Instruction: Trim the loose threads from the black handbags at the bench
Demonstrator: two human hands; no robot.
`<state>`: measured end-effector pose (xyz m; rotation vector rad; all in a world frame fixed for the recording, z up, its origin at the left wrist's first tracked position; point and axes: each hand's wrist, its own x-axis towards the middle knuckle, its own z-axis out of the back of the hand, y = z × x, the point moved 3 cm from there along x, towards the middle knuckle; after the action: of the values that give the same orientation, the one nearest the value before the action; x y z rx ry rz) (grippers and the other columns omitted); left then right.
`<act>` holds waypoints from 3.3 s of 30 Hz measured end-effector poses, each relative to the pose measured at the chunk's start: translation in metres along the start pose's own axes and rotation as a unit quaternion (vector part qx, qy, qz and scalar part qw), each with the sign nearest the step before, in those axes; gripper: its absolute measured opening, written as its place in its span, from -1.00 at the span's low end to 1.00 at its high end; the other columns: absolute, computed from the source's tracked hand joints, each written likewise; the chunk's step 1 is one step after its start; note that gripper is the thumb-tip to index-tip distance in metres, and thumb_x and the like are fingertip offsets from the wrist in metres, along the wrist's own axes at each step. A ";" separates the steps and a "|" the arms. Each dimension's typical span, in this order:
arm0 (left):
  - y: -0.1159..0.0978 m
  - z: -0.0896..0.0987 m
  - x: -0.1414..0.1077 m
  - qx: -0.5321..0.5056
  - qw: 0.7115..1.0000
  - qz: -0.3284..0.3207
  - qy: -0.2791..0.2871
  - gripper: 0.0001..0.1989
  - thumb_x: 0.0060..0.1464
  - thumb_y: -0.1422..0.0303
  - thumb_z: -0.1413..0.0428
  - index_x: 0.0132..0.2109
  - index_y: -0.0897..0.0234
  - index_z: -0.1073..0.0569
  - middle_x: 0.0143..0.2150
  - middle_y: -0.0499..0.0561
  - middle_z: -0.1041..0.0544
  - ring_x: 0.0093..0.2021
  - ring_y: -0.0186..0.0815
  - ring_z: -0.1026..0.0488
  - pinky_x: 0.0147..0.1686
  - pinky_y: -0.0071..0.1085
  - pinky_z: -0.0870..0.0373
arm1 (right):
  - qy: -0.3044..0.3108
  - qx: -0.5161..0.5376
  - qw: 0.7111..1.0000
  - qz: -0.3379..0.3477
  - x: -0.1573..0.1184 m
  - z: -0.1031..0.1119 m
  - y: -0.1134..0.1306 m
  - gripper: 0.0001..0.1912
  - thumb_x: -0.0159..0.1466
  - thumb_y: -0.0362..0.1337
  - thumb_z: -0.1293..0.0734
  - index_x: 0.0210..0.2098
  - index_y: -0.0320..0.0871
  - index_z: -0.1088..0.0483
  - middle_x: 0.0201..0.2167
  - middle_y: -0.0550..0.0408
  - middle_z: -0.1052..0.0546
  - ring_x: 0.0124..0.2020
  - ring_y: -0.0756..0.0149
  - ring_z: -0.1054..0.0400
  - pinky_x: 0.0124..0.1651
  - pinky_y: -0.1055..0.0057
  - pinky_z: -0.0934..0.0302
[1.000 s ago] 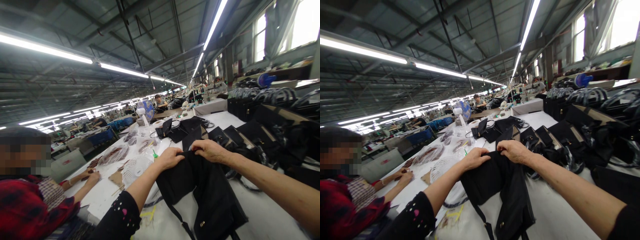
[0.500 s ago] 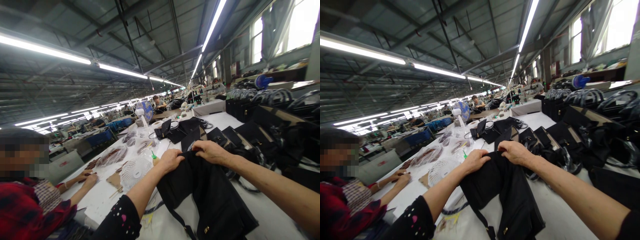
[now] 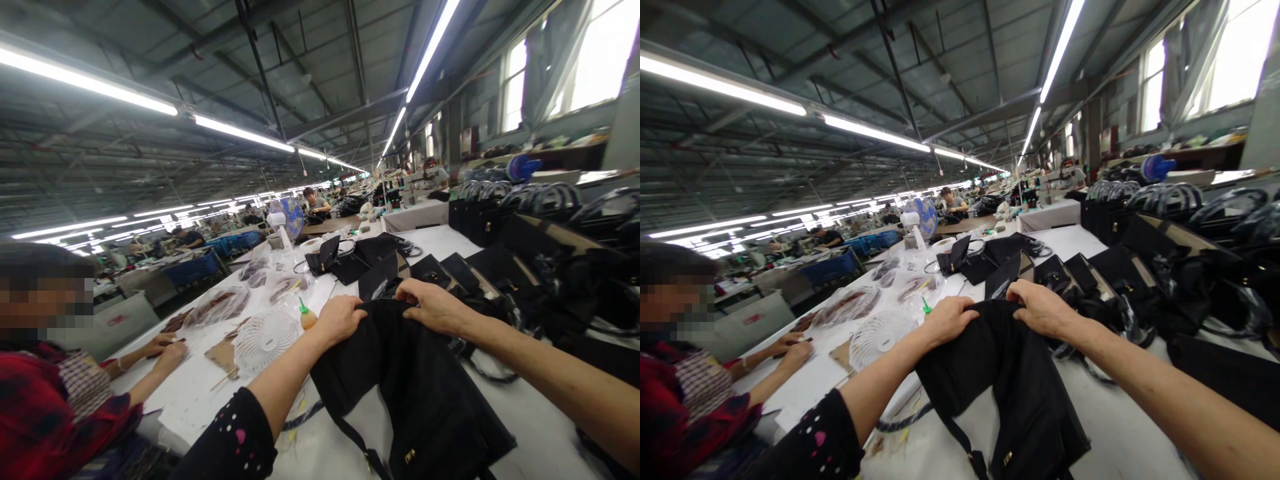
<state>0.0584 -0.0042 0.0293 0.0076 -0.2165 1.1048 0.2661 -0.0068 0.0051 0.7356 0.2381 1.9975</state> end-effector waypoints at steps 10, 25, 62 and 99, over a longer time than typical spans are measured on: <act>0.007 -0.003 0.000 -0.019 1.000 -0.007 -0.009 -0.77 0.09 0.25 -0.02 -0.29 0.23 -0.54 -0.35 0.02 -0.57 -0.30 -0.25 -0.46 -0.31 -0.41 -0.29 | -0.025 -0.032 0.997 0.071 0.020 -0.014 0.023 -0.88 0.12 -0.32 -0.34 -0.31 -0.11 -0.38 -0.28 0.15 -0.40 -0.28 0.37 -0.30 -0.20 0.45 -0.11; 0.009 -0.006 -0.001 -0.048 0.999 -0.007 -0.018 -0.81 0.06 0.27 -0.07 -0.25 0.21 -0.54 -0.34 0.01 -0.56 -0.24 -0.21 -0.47 -0.21 -0.35 -0.33 | -0.027 -0.089 0.992 0.087 0.026 -0.013 0.035 -0.88 0.14 -0.28 -0.32 -0.30 -0.11 -0.38 -0.27 0.12 -0.43 -0.23 0.32 -0.31 -0.21 0.45 -0.10; 0.027 -0.002 -0.082 -0.064 0.944 -0.083 -0.313 -0.91 0.10 0.43 -0.06 -0.30 0.28 -0.47 -0.30 0.06 -0.41 -0.23 -0.29 -0.37 -0.19 -0.35 -0.37 | 0.092 -0.153 0.983 0.039 0.020 -0.025 0.024 -0.81 0.19 -0.28 -0.24 -0.20 -0.10 -0.38 -0.32 -0.03 -0.54 -0.24 0.13 -0.43 -0.31 0.37 -0.14; 0.027 -0.002 -0.067 -0.051 0.971 -0.075 -0.223 -0.97 0.13 0.43 0.00 -0.30 0.27 -0.32 -0.27 0.02 -0.37 -0.23 -0.30 -0.35 -0.18 -0.36 -0.32 | 0.086 -0.168 0.981 0.054 0.017 -0.027 0.023 -0.85 0.20 -0.26 -0.21 -0.29 -0.09 -0.40 -0.38 0.01 -0.54 -0.30 0.17 -0.43 -0.33 0.38 -0.13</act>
<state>0.0056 -0.0511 0.0124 0.1791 -0.6659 0.9285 0.2274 -0.0007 0.0003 0.3687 -0.0418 2.1362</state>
